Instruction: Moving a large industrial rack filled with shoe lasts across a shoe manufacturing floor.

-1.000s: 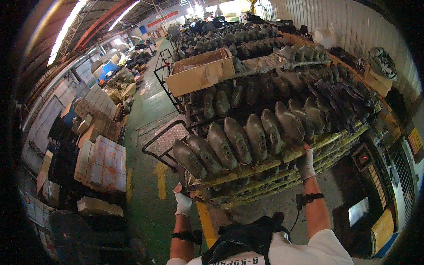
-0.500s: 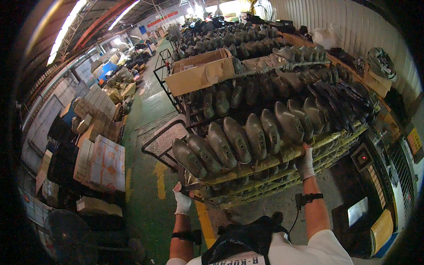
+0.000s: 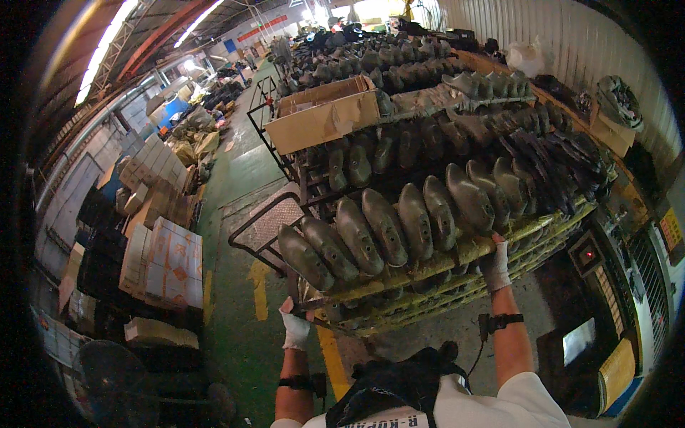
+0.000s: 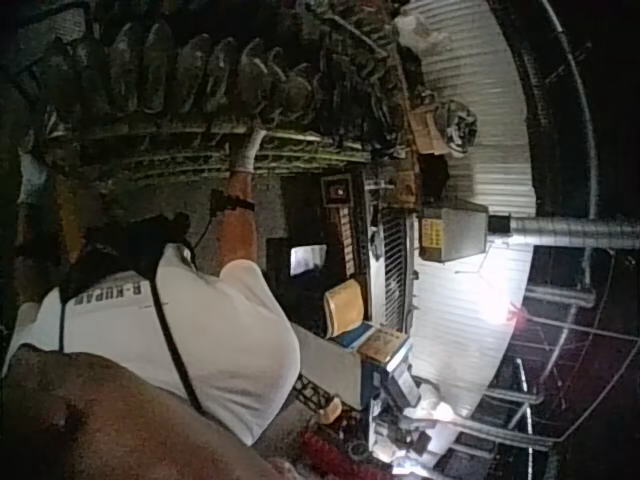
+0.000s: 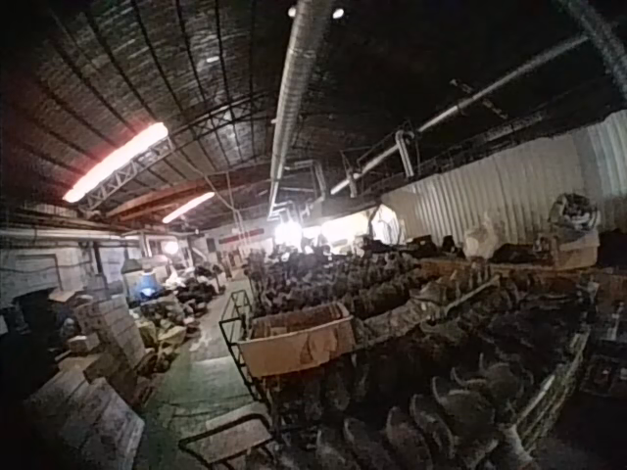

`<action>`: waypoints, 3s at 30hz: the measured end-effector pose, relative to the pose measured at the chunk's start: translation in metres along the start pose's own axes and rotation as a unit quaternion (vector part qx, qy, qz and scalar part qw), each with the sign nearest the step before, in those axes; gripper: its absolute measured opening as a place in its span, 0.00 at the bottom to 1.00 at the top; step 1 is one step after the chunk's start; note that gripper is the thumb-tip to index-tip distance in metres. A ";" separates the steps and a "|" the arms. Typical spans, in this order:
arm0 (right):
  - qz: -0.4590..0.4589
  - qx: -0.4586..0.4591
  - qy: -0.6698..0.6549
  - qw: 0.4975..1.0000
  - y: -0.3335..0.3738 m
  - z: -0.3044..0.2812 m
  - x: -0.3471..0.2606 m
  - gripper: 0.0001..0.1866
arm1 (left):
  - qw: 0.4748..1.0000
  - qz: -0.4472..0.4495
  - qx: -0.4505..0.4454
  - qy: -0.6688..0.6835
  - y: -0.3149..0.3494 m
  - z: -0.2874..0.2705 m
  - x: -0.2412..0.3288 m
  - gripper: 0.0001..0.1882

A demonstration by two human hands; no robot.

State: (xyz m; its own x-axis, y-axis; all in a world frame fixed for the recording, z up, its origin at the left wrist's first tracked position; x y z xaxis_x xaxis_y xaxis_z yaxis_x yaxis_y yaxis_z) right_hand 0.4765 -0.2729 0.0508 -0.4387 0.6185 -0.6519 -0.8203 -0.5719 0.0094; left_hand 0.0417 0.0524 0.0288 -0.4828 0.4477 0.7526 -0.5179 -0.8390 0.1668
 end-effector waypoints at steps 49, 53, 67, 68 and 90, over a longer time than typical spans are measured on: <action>-0.004 0.042 0.008 0.999 -0.013 -0.031 0.006 0.28 | 0.998 0.006 0.057 0.011 0.005 0.006 0.001 0.16; 0.005 0.032 0.002 0.999 -0.004 -0.006 0.005 0.27 | 0.998 0.010 0.057 0.011 0.006 0.002 0.002 0.16; -0.018 -0.002 0.008 1.000 -0.011 -0.012 0.002 0.31 | 1.000 0.013 0.012 0.021 -0.003 0.002 -0.003 0.19; -0.021 -0.004 0.010 1.000 -0.010 -0.011 0.001 0.31 | 0.999 0.014 0.018 0.027 -0.003 0.002 -0.003 0.19; -0.016 -0.002 0.009 1.000 -0.007 -0.015 -0.003 0.29 | 0.997 -0.015 0.068 0.043 -0.004 0.000 -0.008 0.17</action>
State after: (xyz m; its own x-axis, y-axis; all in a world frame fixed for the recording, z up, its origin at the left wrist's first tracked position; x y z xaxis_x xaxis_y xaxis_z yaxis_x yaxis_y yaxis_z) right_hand 0.4890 -0.2786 0.0410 -0.4055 0.6267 -0.6654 -0.8324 -0.5540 -0.0145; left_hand 0.0475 0.0520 0.0220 -0.5297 0.4937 0.6898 -0.4353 -0.8561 0.2785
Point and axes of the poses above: each hand's wrist, its own y-axis away from the middle knuckle, its own z-axis out of the palm, x = y × z, the point moved 8 cm from there along -y, towards the middle knuckle
